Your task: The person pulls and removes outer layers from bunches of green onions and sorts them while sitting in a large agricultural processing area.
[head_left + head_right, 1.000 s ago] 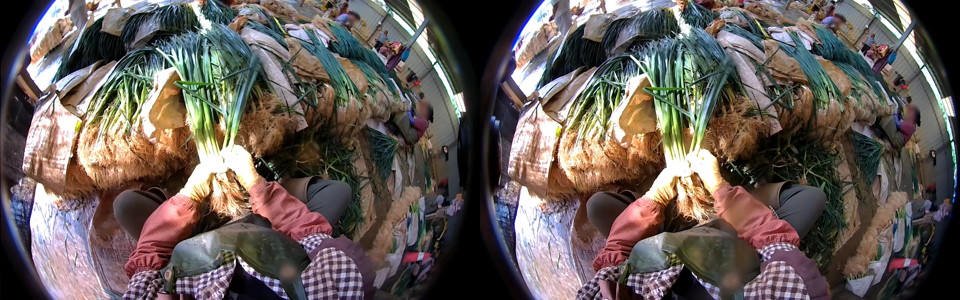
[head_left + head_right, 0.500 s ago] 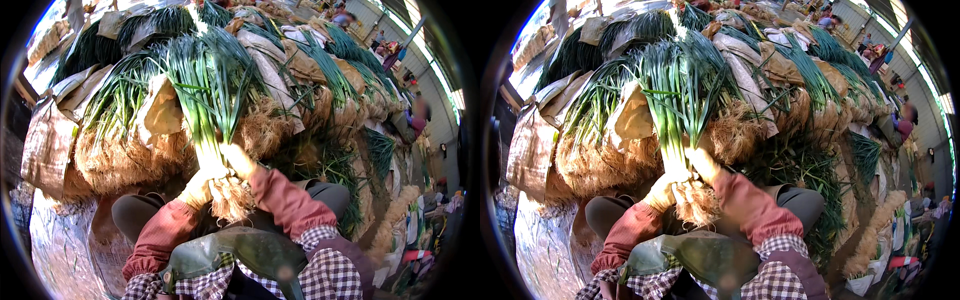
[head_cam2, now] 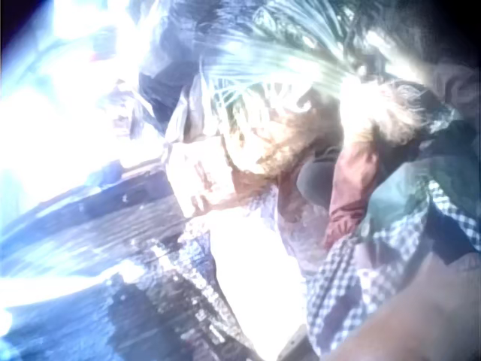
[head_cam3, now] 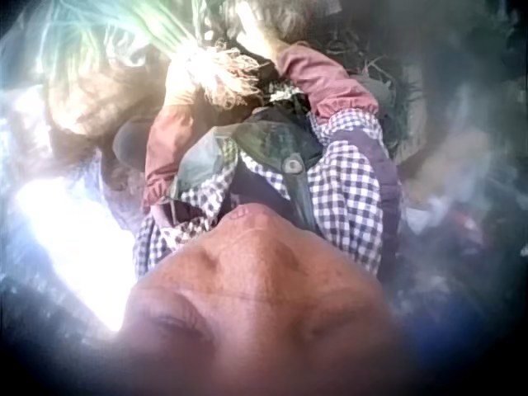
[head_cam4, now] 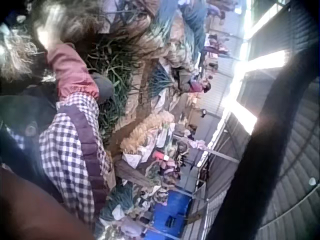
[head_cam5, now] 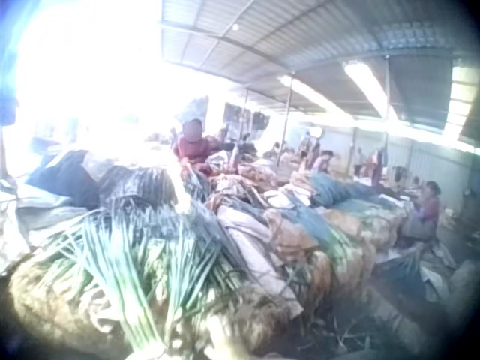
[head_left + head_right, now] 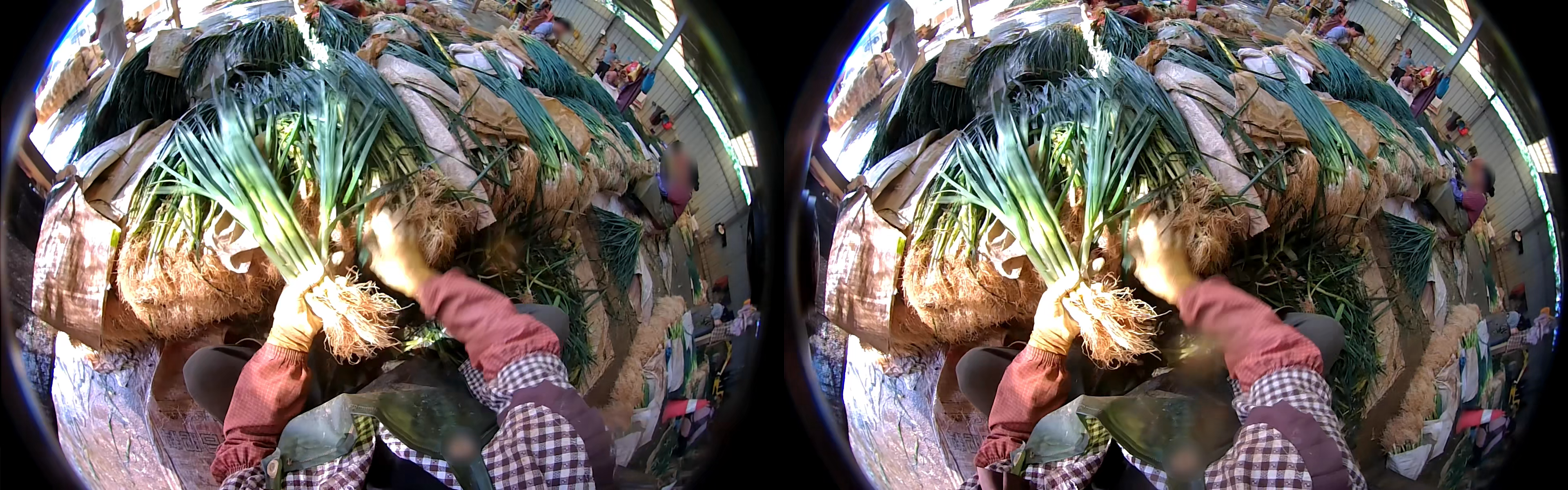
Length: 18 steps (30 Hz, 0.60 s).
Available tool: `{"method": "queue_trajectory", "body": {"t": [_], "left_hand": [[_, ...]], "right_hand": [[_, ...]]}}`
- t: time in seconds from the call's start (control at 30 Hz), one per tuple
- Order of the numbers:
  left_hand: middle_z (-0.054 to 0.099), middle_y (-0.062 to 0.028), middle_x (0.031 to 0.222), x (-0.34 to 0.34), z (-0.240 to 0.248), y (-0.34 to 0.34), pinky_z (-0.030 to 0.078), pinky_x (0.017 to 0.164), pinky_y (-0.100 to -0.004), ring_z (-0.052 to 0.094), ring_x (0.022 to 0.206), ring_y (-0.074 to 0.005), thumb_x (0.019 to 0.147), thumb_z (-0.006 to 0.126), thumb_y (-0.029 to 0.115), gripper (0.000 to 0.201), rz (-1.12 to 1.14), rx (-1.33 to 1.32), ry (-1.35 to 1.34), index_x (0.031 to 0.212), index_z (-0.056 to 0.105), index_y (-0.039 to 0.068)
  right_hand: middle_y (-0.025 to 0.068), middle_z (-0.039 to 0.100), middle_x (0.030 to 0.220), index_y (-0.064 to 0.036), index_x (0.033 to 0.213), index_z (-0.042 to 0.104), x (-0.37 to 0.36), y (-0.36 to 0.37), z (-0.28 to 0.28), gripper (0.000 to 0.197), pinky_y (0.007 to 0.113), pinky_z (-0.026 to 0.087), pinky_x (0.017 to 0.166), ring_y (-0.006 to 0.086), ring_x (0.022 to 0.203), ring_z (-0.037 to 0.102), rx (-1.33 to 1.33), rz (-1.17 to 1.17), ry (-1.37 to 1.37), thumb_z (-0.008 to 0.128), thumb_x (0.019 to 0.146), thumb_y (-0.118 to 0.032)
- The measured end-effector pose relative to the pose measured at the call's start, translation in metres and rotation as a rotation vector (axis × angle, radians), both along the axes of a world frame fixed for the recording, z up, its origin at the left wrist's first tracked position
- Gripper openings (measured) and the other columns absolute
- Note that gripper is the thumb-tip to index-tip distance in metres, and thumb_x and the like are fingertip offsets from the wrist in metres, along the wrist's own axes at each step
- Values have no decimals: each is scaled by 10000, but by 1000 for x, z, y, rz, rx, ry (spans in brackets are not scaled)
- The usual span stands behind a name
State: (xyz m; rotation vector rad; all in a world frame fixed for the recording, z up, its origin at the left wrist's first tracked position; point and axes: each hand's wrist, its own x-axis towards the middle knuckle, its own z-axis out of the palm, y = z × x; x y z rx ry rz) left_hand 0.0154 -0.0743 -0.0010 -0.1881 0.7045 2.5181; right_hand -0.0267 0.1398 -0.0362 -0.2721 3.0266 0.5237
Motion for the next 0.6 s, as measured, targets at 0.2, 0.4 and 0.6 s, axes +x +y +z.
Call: {"method": "queue_trajectory", "body": {"t": [0.2, 0.4, 0.6], "left_hand": [[581, -124, 816, 2, -4, -1, 524, 591, -347, 604, 725, -263, 822, 543, 79, 330, -118, -12, -67, 1124, 473, -36], [557, -119, 757, -3, -2, 14, 521, 548, -329, 591, 667, -231, 790, 584, 50, 412, -203, -43, -29, 1162, 437, -51], [571, -118, 742, -3, -8, 12, 498, 521, -293, 567, 578, -199, 763, 603, 39, 349, -156, -79, -68, 1084, 493, -42]], "right_hand": [[142, 564, 1126, -44, 1099, 552, -6, 51, 37, 364, 320, 444, 890, 252, 1041, 543, -1178, -47, 152, 529, 862, -319], [117, 550, 1126, -43, 1161, 483, -26, 58, 67, 318, 273, 509, 644, 159, 764, 596, -1113, 103, 418, 516, 855, -127], [93, 571, 996, -48, 1163, 453, -10, -20, 22, 366, 289, 496, 619, 177, 692, 563, -961, 53, -65, 538, 822, -152]]}}
